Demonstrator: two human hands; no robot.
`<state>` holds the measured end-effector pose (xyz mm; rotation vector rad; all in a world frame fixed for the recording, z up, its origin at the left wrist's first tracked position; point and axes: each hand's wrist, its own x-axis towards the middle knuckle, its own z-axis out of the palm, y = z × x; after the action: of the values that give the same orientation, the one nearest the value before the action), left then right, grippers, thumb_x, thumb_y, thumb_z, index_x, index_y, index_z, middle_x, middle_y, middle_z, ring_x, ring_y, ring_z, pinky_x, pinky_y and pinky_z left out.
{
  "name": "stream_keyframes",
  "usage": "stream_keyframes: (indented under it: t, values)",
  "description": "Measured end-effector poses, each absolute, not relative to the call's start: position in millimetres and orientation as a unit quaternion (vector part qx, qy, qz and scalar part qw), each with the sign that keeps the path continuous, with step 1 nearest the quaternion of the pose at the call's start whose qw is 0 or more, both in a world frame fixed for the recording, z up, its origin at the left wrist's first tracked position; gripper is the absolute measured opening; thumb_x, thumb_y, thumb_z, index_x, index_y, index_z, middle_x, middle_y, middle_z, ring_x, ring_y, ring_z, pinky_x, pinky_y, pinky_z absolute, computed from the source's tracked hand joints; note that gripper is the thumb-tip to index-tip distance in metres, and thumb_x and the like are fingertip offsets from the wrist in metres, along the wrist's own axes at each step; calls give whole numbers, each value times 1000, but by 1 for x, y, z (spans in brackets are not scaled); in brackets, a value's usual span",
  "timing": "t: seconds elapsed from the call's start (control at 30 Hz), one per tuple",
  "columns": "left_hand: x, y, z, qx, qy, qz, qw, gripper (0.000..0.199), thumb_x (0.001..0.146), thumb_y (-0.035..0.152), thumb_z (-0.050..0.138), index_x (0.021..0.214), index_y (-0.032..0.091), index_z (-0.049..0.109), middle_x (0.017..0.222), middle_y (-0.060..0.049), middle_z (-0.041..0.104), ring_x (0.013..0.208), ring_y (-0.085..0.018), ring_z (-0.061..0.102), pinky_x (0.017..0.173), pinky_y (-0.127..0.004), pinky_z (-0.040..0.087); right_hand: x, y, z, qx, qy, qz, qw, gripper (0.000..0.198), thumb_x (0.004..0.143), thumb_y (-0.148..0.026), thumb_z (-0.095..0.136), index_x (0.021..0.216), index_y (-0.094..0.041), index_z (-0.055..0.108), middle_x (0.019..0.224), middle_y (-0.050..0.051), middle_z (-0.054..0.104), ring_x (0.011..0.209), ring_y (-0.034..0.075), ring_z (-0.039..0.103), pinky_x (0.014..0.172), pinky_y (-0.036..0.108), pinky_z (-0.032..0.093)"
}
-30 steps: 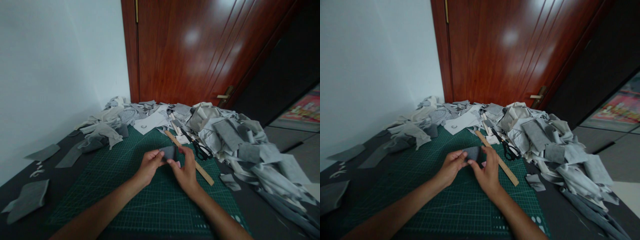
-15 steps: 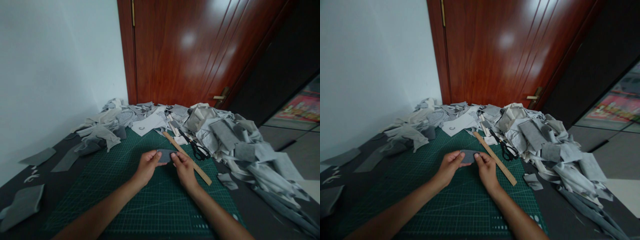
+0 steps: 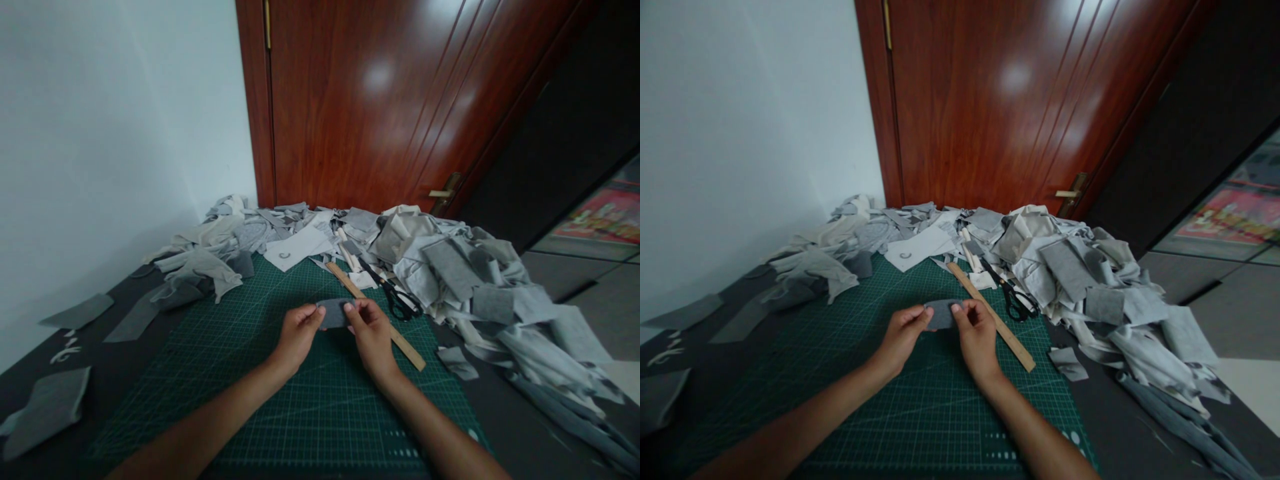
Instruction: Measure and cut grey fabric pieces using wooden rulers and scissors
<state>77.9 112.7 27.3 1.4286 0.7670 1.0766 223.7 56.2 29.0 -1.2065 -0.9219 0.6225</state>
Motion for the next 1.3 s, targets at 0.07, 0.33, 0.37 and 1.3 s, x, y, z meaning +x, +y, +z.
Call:
stream_keyframes:
  t: [0.07, 0.33, 0.37, 1.3]
  values:
    - [77, 113, 26, 638, 341, 475, 501, 49, 87, 56, 63, 59, 16, 65, 63, -1, 55, 62, -15, 52, 58, -27, 43, 222, 56, 29, -535, -420, 262, 685, 30, 85, -48, 74, 80, -20, 63, 71, -3, 56, 64, 15, 51, 59, 27, 43]
    - [79, 106, 25, 653, 344, 475, 479, 29, 85, 42, 66, 73, 17, 72, 66, -1, 59, 62, -16, 54, 57, -26, 41, 207, 51, 20, -532, -478, 218, 664, 19, 89, -36, 72, 80, -20, 66, 73, -2, 61, 68, 16, 55, 64, 28, 43]
    - [79, 105, 24, 646, 344, 480, 484, 27, 84, 41, 67, 75, 16, 72, 66, -1, 61, 62, -16, 55, 58, -26, 41, 205, 50, 20, -528, -476, 226, 666, 18, 88, -35, 72, 79, -20, 66, 72, -2, 61, 67, 16, 55, 63, 27, 44]
    - [82, 104, 25, 552, 300, 511, 587, 21, 74, 37, 83, 71, 17, 77, 69, -4, 73, 67, -15, 63, 68, -26, 50, 216, 46, 16, -495, -638, 52, 588, 27, 98, -14, 59, 113, -26, 78, 97, 6, 73, 86, 20, 70, 75, 33, 58]
